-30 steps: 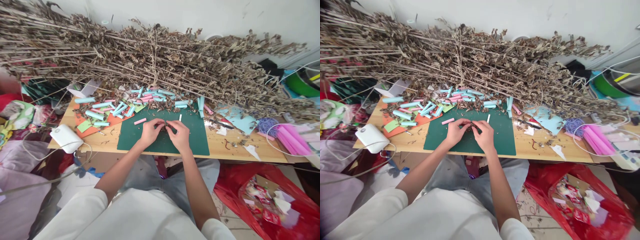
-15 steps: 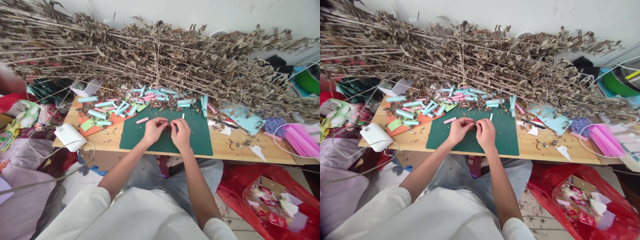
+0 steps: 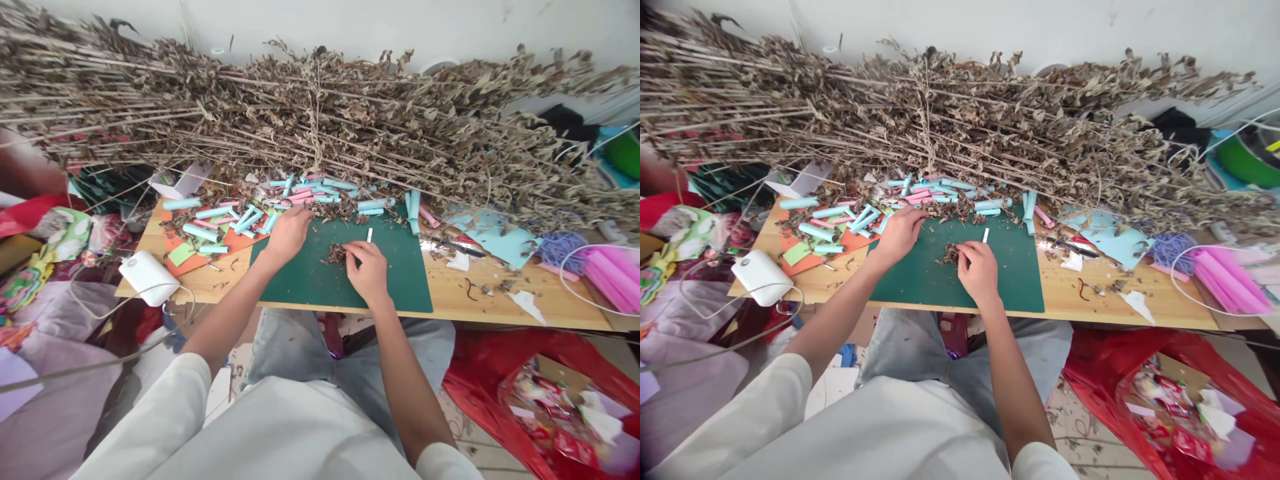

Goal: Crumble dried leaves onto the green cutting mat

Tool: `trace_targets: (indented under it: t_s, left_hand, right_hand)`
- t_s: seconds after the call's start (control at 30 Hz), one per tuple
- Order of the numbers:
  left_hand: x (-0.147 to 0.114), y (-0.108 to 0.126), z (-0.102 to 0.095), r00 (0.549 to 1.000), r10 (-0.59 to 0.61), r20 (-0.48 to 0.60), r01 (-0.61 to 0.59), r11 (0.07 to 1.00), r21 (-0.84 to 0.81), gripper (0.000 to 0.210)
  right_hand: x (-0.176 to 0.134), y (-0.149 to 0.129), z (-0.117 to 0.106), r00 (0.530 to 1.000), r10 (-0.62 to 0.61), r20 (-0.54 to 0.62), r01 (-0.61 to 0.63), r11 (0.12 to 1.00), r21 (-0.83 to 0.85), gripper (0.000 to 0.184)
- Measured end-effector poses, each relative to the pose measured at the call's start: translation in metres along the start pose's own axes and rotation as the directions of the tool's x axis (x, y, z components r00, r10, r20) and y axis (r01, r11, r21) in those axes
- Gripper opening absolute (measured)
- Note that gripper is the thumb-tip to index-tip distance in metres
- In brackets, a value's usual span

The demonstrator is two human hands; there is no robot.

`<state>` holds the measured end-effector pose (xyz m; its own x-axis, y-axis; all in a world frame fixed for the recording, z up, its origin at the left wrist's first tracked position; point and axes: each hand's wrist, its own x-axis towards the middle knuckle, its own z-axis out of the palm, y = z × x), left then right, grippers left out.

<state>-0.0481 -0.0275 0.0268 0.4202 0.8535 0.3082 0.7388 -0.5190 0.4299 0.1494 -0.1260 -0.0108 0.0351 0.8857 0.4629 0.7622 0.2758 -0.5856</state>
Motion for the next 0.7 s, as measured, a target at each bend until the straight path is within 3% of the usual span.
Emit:
trace_targets:
  t_s: [0.13,0.33,0.53,0.7]
  left_hand:
    - [0.025,-0.012,0.001,0.992,0.059,0.113,-0.080,0.979,0.187,0.027]
    - [0.042,-0.014,0.014,0.977,-0.012,0.213,-0.050,0.958,0.281,0.026]
    - [0.046,-0.019,0.012,0.998,0.037,0.046,-0.044,0.986,0.158,0.025]
    - [0.045,-0.019,0.006,0.999,0.040,0.014,-0.041,0.994,0.102,0.023]
  right_hand:
    - [-0.001,0.000,0.000,1.000,0.014,-0.018,-0.014,1.000,-0.014,0.024]
    - [-0.005,0.003,0.000,0.999,0.033,-0.018,-0.033,0.999,-0.007,0.023]
    - [-0.006,0.003,-0.001,0.999,0.048,-0.026,-0.048,0.999,0.000,0.023]
    - [-0.006,0.004,-0.001,0.999,0.046,-0.013,-0.046,0.999,0.004,0.024]
